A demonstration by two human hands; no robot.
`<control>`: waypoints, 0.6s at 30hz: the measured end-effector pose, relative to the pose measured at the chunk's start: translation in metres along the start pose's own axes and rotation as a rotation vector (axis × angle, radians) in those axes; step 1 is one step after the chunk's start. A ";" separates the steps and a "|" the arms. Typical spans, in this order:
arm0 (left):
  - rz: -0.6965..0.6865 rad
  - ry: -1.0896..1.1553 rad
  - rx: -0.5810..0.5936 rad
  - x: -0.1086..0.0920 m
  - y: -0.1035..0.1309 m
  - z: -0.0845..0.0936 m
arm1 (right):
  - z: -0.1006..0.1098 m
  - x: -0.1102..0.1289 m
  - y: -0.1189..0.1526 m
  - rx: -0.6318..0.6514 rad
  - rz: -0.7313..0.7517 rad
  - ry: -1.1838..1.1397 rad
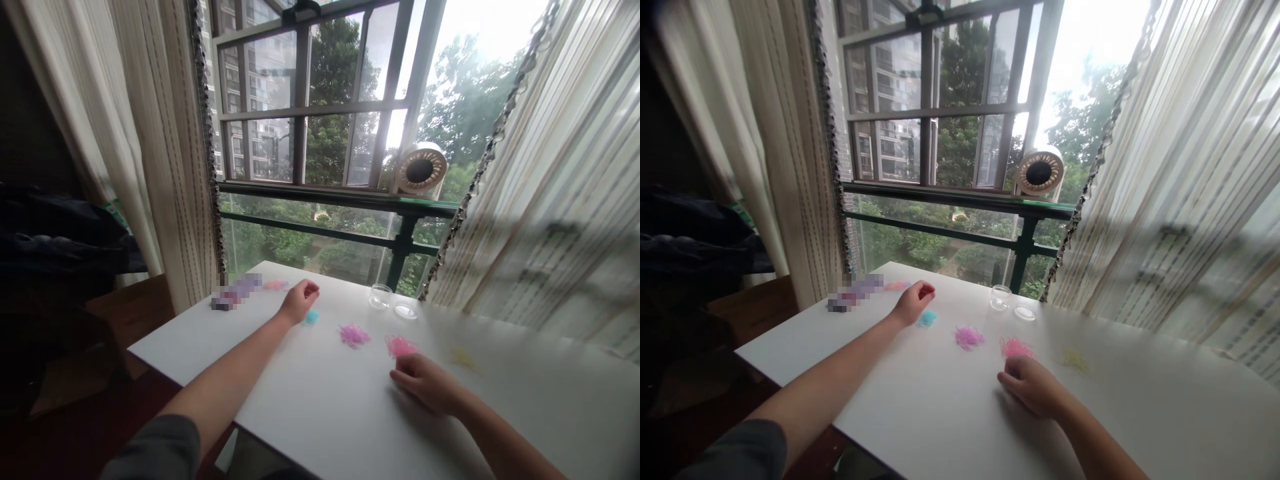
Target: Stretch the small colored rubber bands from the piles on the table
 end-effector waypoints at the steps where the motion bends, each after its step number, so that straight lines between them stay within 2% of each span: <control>1: -0.029 0.057 0.044 -0.013 0.000 -0.013 | -0.001 0.005 -0.001 0.027 -0.001 -0.010; 3: -0.072 0.177 0.125 -0.039 0.004 -0.040 | -0.005 0.019 -0.004 0.095 0.024 -0.102; 4: -0.090 0.240 0.160 -0.053 0.007 -0.052 | -0.002 0.027 -0.005 0.075 0.042 -0.185; 7: -0.117 0.415 0.249 -0.086 0.019 -0.087 | 0.025 0.053 0.001 -0.214 0.163 -0.383; 9: -0.094 0.521 0.295 -0.097 0.027 -0.105 | 0.035 0.064 0.006 -0.350 0.267 -0.473; 11: -0.050 0.607 0.296 -0.099 0.034 -0.116 | 0.039 0.066 0.012 -0.456 0.339 -0.508; 14: 0.022 0.675 0.255 -0.087 0.041 -0.122 | 0.038 0.054 0.017 -0.578 0.350 -0.478; 18: 0.065 0.672 0.225 -0.068 0.045 -0.121 | 0.026 0.041 0.011 -0.544 0.310 -0.381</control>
Point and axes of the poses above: each hand's wrist, its own y-axis away from the middle knuckle, its own z-axis out of the back of the hand, x = y × z, the point moved 9 cm from there along -y, towards the middle knuckle, and after that the axes turned 10 degrees about x, right-handed, at the moved point
